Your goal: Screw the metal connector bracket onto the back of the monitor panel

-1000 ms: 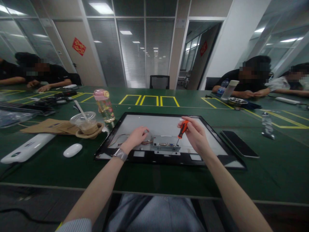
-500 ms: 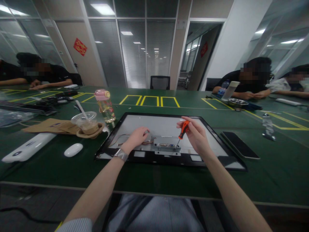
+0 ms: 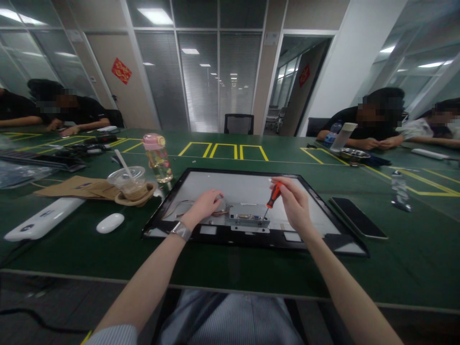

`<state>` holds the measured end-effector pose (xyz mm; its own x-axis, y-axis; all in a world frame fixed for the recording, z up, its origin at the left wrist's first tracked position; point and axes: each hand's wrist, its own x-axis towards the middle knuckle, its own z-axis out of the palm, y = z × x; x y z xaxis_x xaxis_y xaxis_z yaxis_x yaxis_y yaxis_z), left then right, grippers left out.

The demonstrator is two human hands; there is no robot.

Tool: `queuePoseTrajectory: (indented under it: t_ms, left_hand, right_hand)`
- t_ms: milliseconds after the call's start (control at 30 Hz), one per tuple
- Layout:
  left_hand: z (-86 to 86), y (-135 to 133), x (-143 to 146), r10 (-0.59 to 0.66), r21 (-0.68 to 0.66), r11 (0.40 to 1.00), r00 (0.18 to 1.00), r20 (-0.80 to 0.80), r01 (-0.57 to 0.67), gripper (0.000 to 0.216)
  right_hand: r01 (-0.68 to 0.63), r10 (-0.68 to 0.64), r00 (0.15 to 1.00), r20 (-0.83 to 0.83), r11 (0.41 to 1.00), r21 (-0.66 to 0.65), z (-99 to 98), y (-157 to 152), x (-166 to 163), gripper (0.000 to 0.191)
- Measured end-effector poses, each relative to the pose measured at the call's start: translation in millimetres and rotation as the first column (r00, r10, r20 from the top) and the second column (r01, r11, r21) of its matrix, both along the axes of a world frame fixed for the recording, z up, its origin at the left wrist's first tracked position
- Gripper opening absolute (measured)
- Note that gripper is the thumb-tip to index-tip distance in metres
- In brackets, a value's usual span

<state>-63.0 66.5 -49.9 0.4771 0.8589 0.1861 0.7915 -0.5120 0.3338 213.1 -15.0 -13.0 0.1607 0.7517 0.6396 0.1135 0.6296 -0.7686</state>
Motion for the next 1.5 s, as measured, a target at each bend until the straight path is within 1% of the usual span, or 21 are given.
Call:
queuePoseTrajectory:
  t_ms: [100, 200, 300, 400, 467, 533, 633, 700, 800, 867, 1000, 1067, 1133, 1200, 1300, 1400, 1500]
  left_hand:
    - [-0.9, 0.7, 0.0, -0.005, 0.004, 1.000, 1.000, -0.001, 0.005, 0.027]
    - [-2.4, 1.7, -0.1, -0.009, 0.021, 1.000, 1.000, 0.006, 0.009, 0.027]
    - [-4.0, 2.8, -0.4, -0.011, 0.019, 1.000, 1.000, 0.012, 0.011, 0.028]
    - [-4.7, 3.5, -0.8, -0.013, 0.020, 1.000, 1.000, 0.009, 0.013, 0.028]
    - [-4.4, 3.4, -0.7, -0.008, 0.023, 1.000, 1.000, 0.000, 0.008, 0.028]
    - [-3.7, 3.1, -0.5, -0.006, 0.024, 1.000, 1.000, -0.004, 0.006, 0.028]
    - [-3.6, 2.8, -0.8, -0.007, 0.012, 1.000, 1.000, -0.002, 0.007, 0.029]
    - [-4.3, 3.1, -1.2, -0.009, 0.002, 1.000, 1.000, 0.009, 0.009, 0.029]
    - [-5.5, 3.6, -1.7, -0.008, 0.000, 1.000, 0.999, 0.033, 0.008, 0.029]
    - [-5.6, 3.7, -1.6, -0.007, 0.001, 1.000, 0.999, 0.038, 0.007, 0.029]
    - [-3.8, 2.6, -0.7, -0.003, 0.001, 1.000, 1.000, 0.026, 0.003, 0.028]
    - [-2.9, 1.9, -0.4, -0.002, 0.001, 1.000, 1.000, 0.025, 0.002, 0.028]
    - [-2.5, 1.4, -0.4, -0.006, 0.009, 1.000, 1.000, 0.030, 0.006, 0.028]
    - [-2.7, 1.4, -0.5, -0.010, 0.019, 1.000, 0.999, 0.034, 0.009, 0.027]
    - [-3.7, 2.1, -0.9, -0.011, 0.018, 1.000, 1.000, 0.029, 0.011, 0.027]
    - [-5.0, 3.5, -1.3, -0.008, 0.009, 1.000, 1.000, 0.025, 0.008, 0.028]
    - [-6.1, 4.8, -1.6, -0.009, 0.011, 1.000, 1.000, 0.029, 0.009, 0.029]
  right_hand:
    - [-0.037, 0.036, 0.999, -0.011, 0.999, -0.015, 0.7, -1.9, -0.2, 0.029]
    - [0.038, -0.038, 0.999, 0.037, 0.999, -0.007, 3.0, -4.0, -2.5, 0.028]
    - [0.111, -0.116, 0.989, 0.091, 0.992, 0.056, 7.2, -5.7, -4.6, 0.026]
    - [0.119, -0.129, 0.986, 0.106, 0.988, 0.095, 11.2, -7.6, -4.9, 0.019]
    - [0.120, -0.129, 0.986, 0.106, 0.989, 0.087, 12.0, -8.2, -4.3, 0.021]
    - [0.109, -0.112, 0.991, 0.071, 0.993, 0.045, 10.4, -7.4, -3.7, 0.022]
    - [0.060, -0.062, 0.997, -0.048, 0.998, -0.033, 5.4, -3.7, -3.0, 0.019]
    - [0.037, -0.042, 0.993, -0.111, 0.998, -0.049, 2.9, -0.9, -2.5, 0.017]
    - [0.001, -0.011, 0.989, -0.148, 0.998, -0.064, 2.8, 1.1, -1.8, 0.017]
    - [-0.054, 0.041, 0.988, -0.149, 0.995, -0.088, 4.9, 0.0, -2.3, 0.016]
    - [-0.212, 0.193, 0.966, -0.172, 0.972, -0.103, 10.0, -4.9, -6.1, 0.018]
    - [-0.256, 0.234, 0.953, -0.191, 0.962, -0.097, 11.1, -6.2, -7.6, 0.017]
    - [-0.248, 0.227, 0.955, -0.191, 0.964, -0.092, 10.8, -5.9, -7.6, 0.015]
    - [-0.212, 0.194, 0.963, -0.184, 0.974, -0.081, 9.7, -4.5, -6.1, 0.014]
    - [-0.189, 0.172, 0.971, -0.168, 0.978, -0.092, 8.7, -2.6, -3.7, 0.014]
    - [-0.198, 0.181, 0.972, -0.150, 0.975, -0.103, 8.9, -2.1, -4.0, 0.019]
    - [-0.188, 0.173, 0.971, -0.164, 0.979, -0.081, 8.7, -2.0, -5.6, 0.022]
